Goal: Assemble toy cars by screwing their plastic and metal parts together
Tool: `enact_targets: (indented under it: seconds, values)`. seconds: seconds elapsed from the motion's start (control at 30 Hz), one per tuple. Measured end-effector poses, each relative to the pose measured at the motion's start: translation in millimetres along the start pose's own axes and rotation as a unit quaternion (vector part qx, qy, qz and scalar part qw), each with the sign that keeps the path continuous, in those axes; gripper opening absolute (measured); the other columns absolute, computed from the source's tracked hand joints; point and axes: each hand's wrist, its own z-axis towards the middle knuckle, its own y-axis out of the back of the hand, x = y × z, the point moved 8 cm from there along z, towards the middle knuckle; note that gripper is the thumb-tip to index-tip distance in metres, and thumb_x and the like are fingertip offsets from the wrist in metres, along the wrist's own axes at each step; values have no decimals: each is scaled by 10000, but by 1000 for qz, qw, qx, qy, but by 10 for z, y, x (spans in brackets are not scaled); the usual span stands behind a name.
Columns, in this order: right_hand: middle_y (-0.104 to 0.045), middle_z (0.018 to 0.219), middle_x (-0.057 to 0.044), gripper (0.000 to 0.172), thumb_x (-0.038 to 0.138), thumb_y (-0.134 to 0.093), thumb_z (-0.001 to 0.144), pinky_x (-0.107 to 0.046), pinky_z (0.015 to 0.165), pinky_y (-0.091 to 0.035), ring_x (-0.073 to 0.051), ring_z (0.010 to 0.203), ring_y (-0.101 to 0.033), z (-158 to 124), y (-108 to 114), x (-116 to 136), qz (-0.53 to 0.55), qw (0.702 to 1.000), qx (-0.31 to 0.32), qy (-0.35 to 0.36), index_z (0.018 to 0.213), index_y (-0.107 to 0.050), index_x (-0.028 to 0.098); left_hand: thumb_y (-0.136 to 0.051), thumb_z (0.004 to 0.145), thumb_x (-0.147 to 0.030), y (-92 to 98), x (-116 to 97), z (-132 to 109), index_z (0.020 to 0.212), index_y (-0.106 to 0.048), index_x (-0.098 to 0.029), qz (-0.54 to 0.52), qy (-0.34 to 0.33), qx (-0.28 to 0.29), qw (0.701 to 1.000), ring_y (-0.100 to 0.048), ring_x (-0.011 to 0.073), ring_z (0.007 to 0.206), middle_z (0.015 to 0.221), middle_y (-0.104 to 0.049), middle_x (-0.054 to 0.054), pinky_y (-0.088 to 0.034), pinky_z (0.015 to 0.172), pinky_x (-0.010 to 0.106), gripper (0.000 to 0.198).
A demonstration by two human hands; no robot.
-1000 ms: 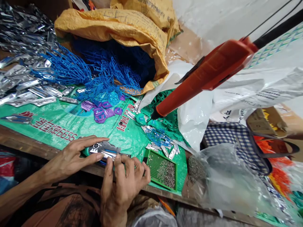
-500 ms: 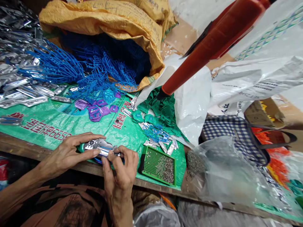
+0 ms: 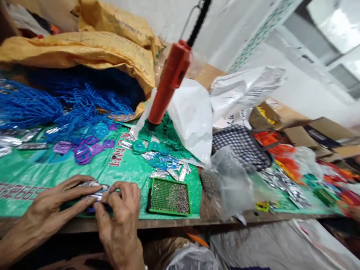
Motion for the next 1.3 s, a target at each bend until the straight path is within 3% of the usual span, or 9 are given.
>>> enact_targets:
  seconds: [0.17,0.27,0.4,0.47,0.53,0.67,0.73,1.07,1.3]
  values:
    - [-731,992,-24,75,197,-690,913,-324,883,-537,-174,969,-682,169,266,-103,96,995,31,-6,981,-703,225,-630,943,-498,-37,180,-29,1184,-768,-437,58,-28,44,997,-771,248,1006,1108,-806,-29,-654,850,294,284]
    - [-750,1000,-31,93,255,-675,917,-338,885,-550,-176,953,-695,496,826,-308,67,992,-73,-80,1001,-705,231,-658,916,-532,-60,230,-7,1169,-776,-432,118,-28,57,991,-779,264,1031,1086,-820,-44,-660,859,303,296]
    - [-698,1275,-105,570,465,-800,773,-461,1048,-514,-243,1159,-655,1223,1290,-375,74,979,-174,-78,1250,-627,205,-682,892,-583,-180,113,137,1128,-794,-417,119,-20,93,988,-781,234,1039,1063,-824,-59,-628,911,253,309]
    - [-568,1487,-130,930,548,-880,620,-467,1092,-498,-258,1306,-581,1620,1223,-371,112,977,-168,-75,1400,-504,210,-674,904,-575,-258,10,232,1125,-795,-397,84,-19,118,989,-792,207,980,1054,-824,-49,-628,852,210,309]
    - [-613,1435,-94,1009,616,-845,626,-412,1009,-553,-195,1193,-644,1965,962,-325,171,978,-97,-69,1450,-420,219,-661,922,-554,-320,-48,306,1132,-792,-370,58,-6,141,988,-792,191,934,1039,-821,-31,-624,803,192,309]
    - [-720,999,32,428,374,-739,807,-281,766,-578,-86,809,-654,2273,622,-200,231,971,-41,-45,1171,-575,223,-664,918,-549,-367,-41,359,1129,-790,-331,42,13,164,985,-785,193,920,1019,-812,-5,-619,783,195,329]
    - [-702,929,39,314,301,-757,777,-278,691,-569,-99,750,-619,2264,673,-162,227,971,-68,-30,1041,-590,264,-669,909,-556,-353,-24,361,1115,-796,-330,43,17,162,986,-786,195,911,1016,-812,-4,-617,761,191,331]
    - [-594,649,103,504,425,-856,656,-258,424,-474,-99,432,-569,1430,1512,-176,236,961,-127,-70,981,-508,259,-614,890,-666,-279,-212,392,986,-830,-368,44,17,94,994,-801,183,851,948,-827,-34,-608,678,159,380]
    - [-629,596,83,308,426,-817,783,-308,487,-521,-131,463,-596,772,1708,-574,163,956,-236,-68,855,-578,244,-652,891,-626,-392,-90,228,1152,-767,-404,69,26,88,993,-770,135,925,1035,-797,-87,-555,912,140,362]
